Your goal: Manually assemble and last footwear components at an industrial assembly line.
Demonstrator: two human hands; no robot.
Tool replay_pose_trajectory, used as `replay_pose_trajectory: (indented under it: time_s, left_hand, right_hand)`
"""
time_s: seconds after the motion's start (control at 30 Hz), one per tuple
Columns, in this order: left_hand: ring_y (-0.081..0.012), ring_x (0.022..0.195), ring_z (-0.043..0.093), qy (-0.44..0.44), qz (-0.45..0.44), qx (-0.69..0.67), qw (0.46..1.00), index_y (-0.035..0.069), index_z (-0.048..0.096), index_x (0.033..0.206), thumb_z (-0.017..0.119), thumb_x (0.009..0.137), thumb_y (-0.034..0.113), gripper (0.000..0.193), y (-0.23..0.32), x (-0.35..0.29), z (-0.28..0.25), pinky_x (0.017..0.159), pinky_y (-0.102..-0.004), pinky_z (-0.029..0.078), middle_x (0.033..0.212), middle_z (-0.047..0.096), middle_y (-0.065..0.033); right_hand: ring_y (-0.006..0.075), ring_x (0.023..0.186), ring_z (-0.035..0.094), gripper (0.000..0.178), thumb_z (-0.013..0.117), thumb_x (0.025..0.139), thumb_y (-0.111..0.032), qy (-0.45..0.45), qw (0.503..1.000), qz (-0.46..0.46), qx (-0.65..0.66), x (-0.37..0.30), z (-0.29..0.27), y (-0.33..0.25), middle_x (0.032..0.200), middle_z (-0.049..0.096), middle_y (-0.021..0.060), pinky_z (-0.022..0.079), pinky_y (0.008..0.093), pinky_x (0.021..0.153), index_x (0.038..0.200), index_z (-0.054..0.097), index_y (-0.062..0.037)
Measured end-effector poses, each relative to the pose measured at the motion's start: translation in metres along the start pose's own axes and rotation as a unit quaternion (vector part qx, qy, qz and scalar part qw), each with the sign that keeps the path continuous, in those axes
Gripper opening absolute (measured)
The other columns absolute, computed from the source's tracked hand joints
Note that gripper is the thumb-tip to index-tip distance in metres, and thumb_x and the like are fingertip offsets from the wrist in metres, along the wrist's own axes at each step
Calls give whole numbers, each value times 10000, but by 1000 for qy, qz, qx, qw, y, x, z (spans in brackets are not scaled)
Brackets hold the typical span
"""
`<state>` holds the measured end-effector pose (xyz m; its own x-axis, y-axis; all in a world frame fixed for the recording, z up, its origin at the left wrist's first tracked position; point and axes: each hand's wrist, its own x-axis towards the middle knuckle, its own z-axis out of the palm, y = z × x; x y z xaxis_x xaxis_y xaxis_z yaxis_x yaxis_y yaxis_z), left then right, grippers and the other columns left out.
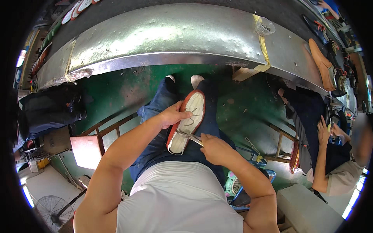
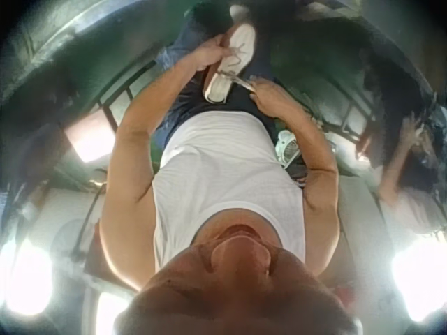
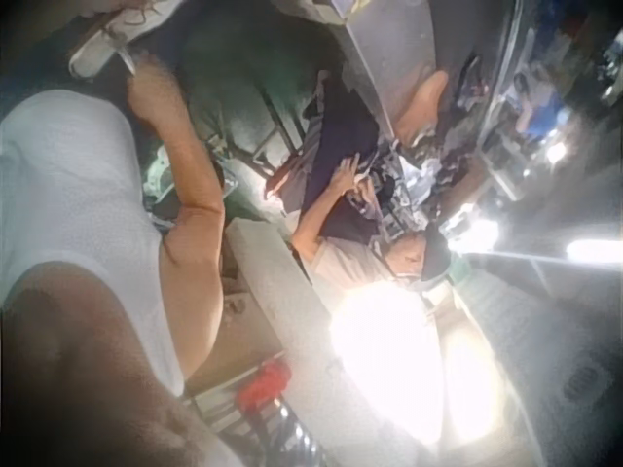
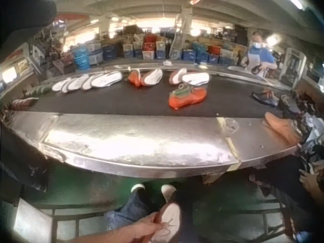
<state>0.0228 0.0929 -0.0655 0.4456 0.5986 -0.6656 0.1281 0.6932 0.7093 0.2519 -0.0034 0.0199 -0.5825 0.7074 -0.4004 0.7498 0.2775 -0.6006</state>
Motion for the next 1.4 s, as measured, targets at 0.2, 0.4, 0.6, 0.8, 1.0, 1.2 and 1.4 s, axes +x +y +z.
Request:
replay_pose_trajectory:
  time_s: [0.2,0.4,0.6,0.8,1.0,1.2,1.4]
  left_hand:
    - [-239,1136,620,12,19,3,1000,0,450,1382,734,899,221,603,-4,-3,-10,995,-375,487,1262,618,-142]
    - [-304,1283,537,71,71,184,978,55,244,1546,668,939,310,783,-14,-30,12,1090,-378,407,1398,533,-208]
    - [-269,1458,307,-41,56,117,991,176,-99,1599,648,953,265,992,-49,-51,2,1184,-339,248,1610,229,-174]
    - [-186,1413,338,46,106,8,993,196,-15,1613,642,947,74,943,-71,-40,21,1170,-323,270,1589,304,-78]
    - [-260,1443,318,49,100,-50,992,165,12,1610,652,929,134,935,-66,-47,22,1176,-344,272,1593,256,-171]
    - [-336,1521,95,15,132,233,963,91,-239,1545,705,901,201,1148,-68,-69,7,1213,-355,161,1632,32,-244]
    - [-379,1497,181,-42,75,237,968,48,-298,1504,723,861,213,1218,-46,-73,9,1212,-366,204,1607,72,-287]
  right_hand:
    - [407,924,654,343,637,922,-187,10,998,45,53,11,19,2,1030,661,204,519,482,817,1222,582,-29]
    - [409,941,656,301,620,934,-225,-33,987,121,98,-25,27,3,1033,673,221,519,499,810,1155,591,-24]
    - [399,915,663,277,602,927,-147,-8,995,103,15,-29,27,-6,997,656,232,532,465,803,1137,578,32]
    - [373,914,664,322,596,893,-109,15,995,85,-51,-35,30,-5,994,646,209,543,434,793,1170,558,52]
    - [347,909,671,283,559,855,-84,24,995,25,-97,-36,43,-12,962,651,192,556,418,776,1109,576,40]
    - [397,894,662,215,556,920,-155,-133,989,60,-5,-37,9,8,909,664,220,531,468,792,1006,585,40]
    - [430,847,650,341,533,1002,-296,70,977,85,185,9,-9,-12,902,670,249,500,474,752,997,583,42]
